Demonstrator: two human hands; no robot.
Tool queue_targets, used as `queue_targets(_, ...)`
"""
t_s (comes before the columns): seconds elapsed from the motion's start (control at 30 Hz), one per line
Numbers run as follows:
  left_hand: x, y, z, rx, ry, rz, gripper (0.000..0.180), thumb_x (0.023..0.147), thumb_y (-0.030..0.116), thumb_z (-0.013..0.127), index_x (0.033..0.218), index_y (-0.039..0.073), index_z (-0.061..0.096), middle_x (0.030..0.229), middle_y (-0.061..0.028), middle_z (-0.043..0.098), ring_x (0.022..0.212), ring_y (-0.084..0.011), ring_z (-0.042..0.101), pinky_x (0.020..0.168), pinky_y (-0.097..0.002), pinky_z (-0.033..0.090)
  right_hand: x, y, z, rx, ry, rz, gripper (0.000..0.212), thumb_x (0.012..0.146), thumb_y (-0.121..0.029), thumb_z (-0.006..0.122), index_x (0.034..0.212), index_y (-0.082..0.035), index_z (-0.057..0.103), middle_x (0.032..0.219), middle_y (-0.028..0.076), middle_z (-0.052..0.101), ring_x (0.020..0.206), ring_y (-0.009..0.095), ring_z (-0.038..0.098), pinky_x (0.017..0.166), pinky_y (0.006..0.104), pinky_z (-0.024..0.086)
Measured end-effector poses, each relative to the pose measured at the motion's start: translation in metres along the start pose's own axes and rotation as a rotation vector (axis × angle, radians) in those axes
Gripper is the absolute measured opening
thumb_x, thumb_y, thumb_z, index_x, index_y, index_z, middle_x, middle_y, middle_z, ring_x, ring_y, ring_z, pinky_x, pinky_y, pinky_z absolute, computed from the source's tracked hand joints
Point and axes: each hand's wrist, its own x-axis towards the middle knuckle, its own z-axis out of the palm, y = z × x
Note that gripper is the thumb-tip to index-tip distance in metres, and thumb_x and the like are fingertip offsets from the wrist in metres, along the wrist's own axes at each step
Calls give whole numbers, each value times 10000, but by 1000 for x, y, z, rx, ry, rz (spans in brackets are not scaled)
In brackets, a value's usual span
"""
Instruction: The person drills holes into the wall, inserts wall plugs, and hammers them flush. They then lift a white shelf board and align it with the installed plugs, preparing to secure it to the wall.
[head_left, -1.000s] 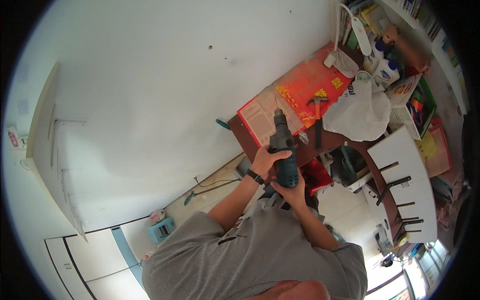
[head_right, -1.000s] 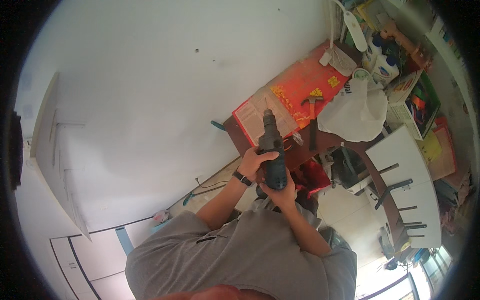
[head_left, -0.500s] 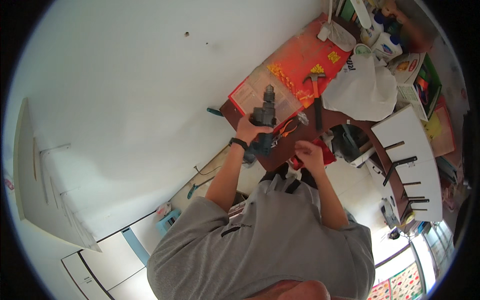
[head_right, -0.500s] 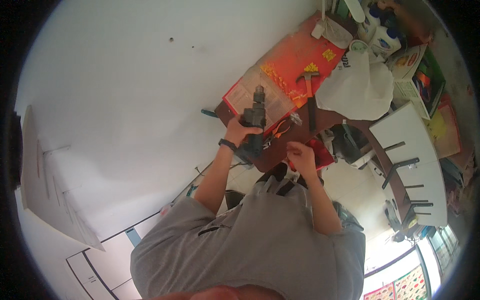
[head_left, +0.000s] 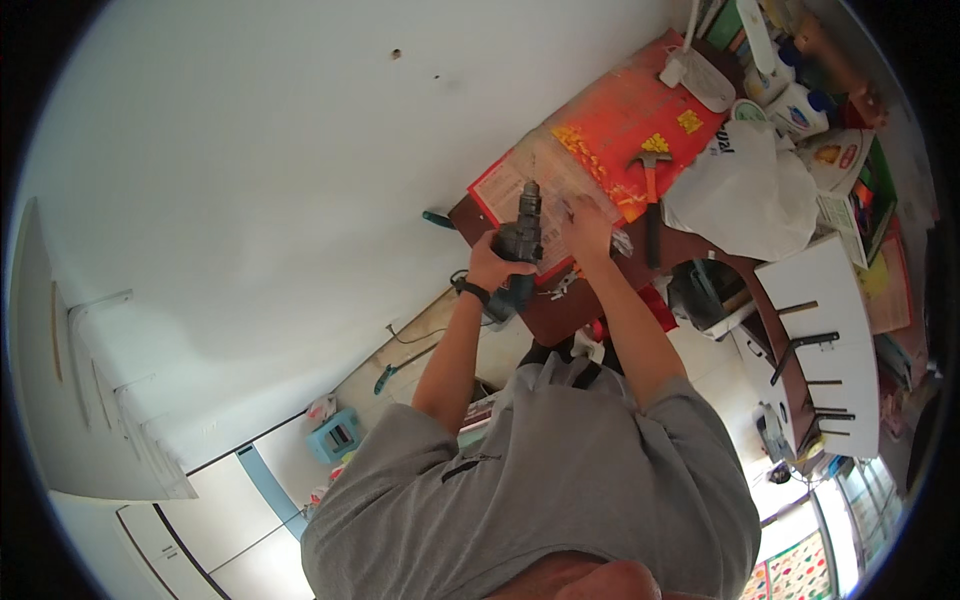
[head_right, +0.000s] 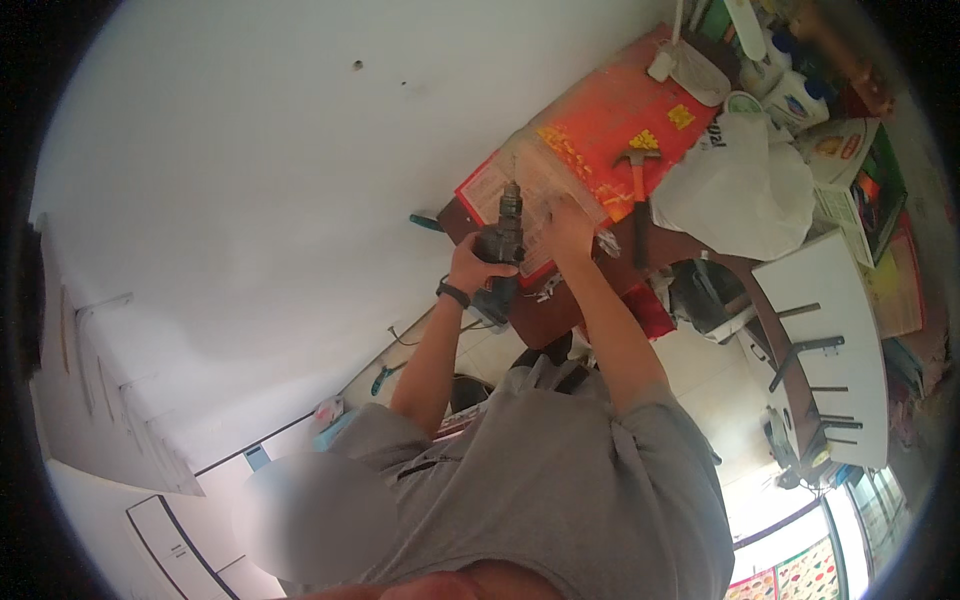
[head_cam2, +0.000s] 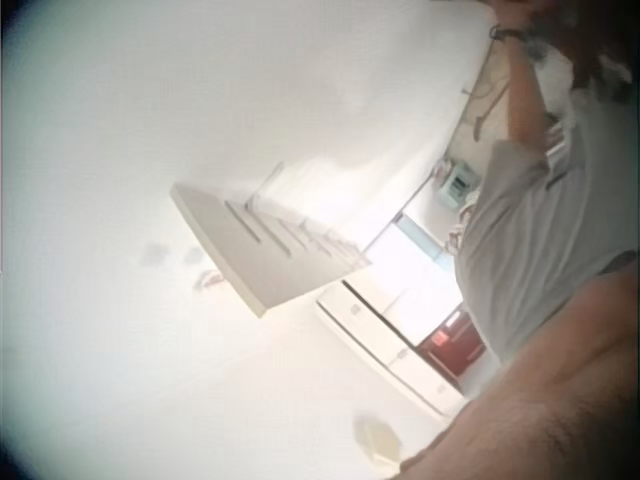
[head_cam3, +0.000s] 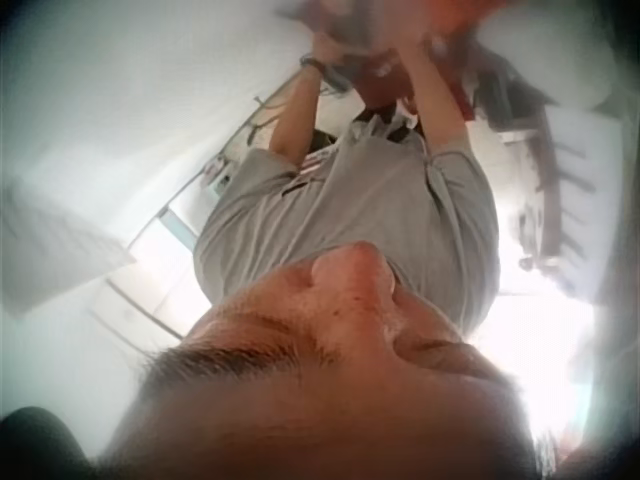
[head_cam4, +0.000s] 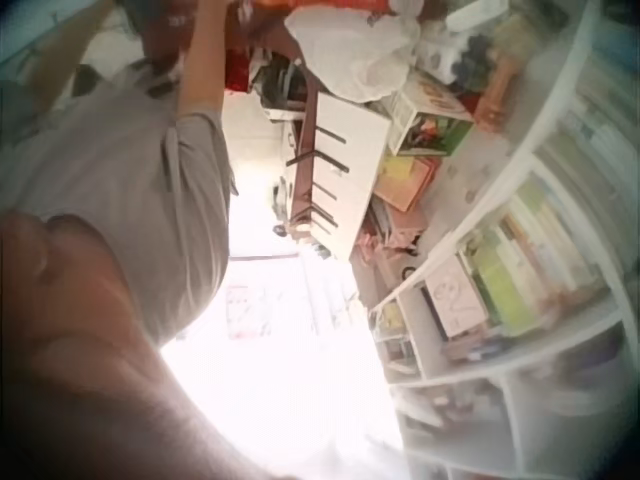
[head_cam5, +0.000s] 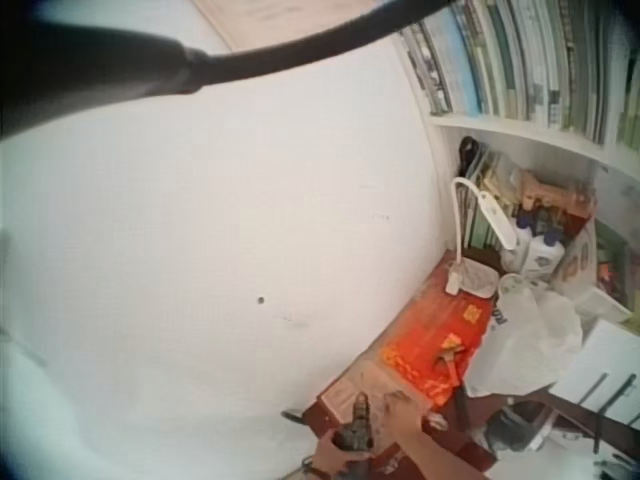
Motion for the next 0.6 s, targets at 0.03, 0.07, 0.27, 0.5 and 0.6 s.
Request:
queue_targets(0.03, 0, -3, 0, -26, -8, -8, 993, 468, 341, 1023, 1276, -44, 594, 1185, -173, 705, 1113, -312, 675, 995, -419, 525, 16, -6, 12, -59, -16, -4, 245, 858, -49, 692, 1101, -55, 721, 1115, 146, 679, 1062, 329, 683, 882, 431, 553)
queue_targets(0.07, 0, -6, 1, -52, -18, -15, 1004, 468, 346, 1023, 1285, -46, 591, 1195, -177, 705, 1125, -319, 674, 1004, -422, 522, 27, -8, 20, -126, -62, -16, 266, 861, -49, 692, 1125, -66, 712, 1159, 144, 666, 1082, 333, 677, 898, 432, 552)
queue_targets(0.27, 11, -28, 9, 68, 89, 1, 1002, 470, 301, 1030, 1299, -59, 598, 1196, -169, 710, 1126, -293, 678, 994, -395, 534, 60, -19, 37, -358, -355, 10, 300, 883, -39, 676, 1182, -62, 664, 1279, 143, 624, 1135, 349, 660, 959, 430, 554)
queue_targets(0.5, 30, -7, 11, -8, -83, -79, 1112, 463, 392, 1004, 1378, -46, 550, 1281, -224, 674, 1205, -366, 651, 1041, -443, 517, 31, 3, 3, -301, -143, 41, 347, 872, -57, 696, 1213, 5, 676, 1071, 174, 720, 976, 333, 696, 809, 438, 558)
queue_targets(0.6, 36, -6, 23, 104, 9, -37, 1043, 470, 382, 1002, 1329, -35, 582, 1248, -211, 687, 1173, -366, 666, 1031, -447, 524, 29, -1, -15, 180, -36, 260, 303, 885, -69, 719, 1169, 36, 696, 884, 126, 723, 784, 249, 689, 705, 372, 536)
